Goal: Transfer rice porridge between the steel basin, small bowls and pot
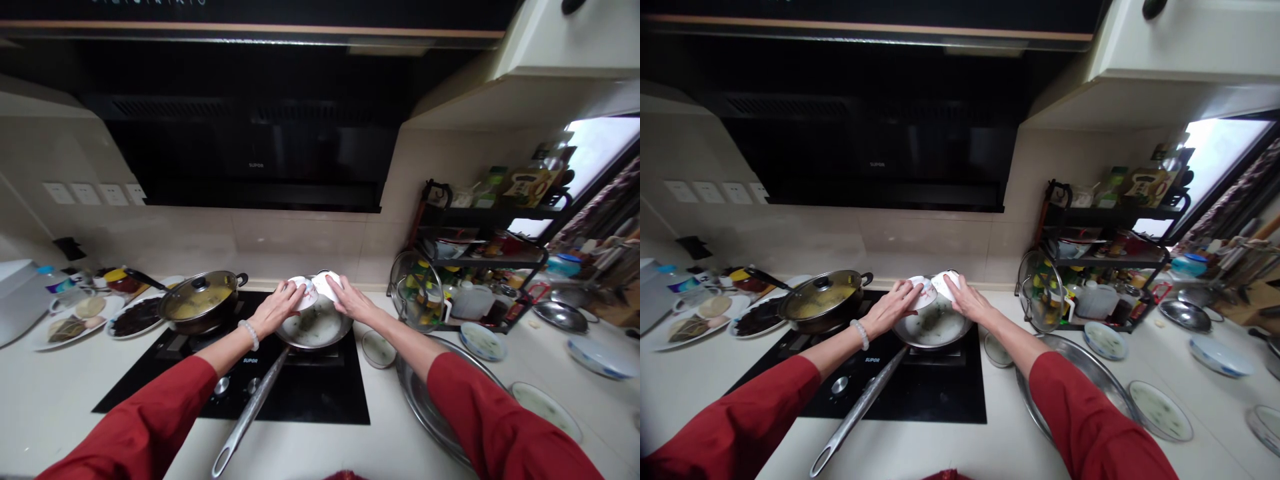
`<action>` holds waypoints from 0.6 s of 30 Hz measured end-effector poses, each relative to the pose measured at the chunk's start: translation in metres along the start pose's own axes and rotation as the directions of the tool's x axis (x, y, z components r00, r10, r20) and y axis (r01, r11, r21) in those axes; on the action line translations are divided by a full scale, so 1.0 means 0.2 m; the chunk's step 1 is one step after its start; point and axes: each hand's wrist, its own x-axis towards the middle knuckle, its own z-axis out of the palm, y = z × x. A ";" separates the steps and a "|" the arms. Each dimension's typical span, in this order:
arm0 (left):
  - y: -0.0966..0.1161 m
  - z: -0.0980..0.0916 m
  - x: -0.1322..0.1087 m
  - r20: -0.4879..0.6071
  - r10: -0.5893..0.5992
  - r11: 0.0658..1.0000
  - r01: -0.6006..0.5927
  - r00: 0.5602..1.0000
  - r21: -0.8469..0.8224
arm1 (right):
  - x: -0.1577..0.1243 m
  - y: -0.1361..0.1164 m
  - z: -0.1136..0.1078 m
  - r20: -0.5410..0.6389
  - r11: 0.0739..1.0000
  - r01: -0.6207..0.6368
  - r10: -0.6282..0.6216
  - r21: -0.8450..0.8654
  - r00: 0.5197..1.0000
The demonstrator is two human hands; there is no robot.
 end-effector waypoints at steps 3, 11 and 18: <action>0.00 0.01 0.00 -0.009 0.006 1.000 -0.006 1.000 -0.002 | 0.00 0.00 0.00 0.001 1.000 0.000 0.000 -0.013 1.000; 0.01 0.02 0.01 -0.008 0.008 0.998 -0.008 1.000 0.063 | -0.01 0.01 0.00 -0.001 1.000 -0.016 0.016 -0.013 1.000; 0.03 0.00 0.01 0.008 -0.007 0.999 0.006 1.000 0.048 | -0.02 0.02 0.02 -0.011 0.999 -0.036 0.036 0.016 0.999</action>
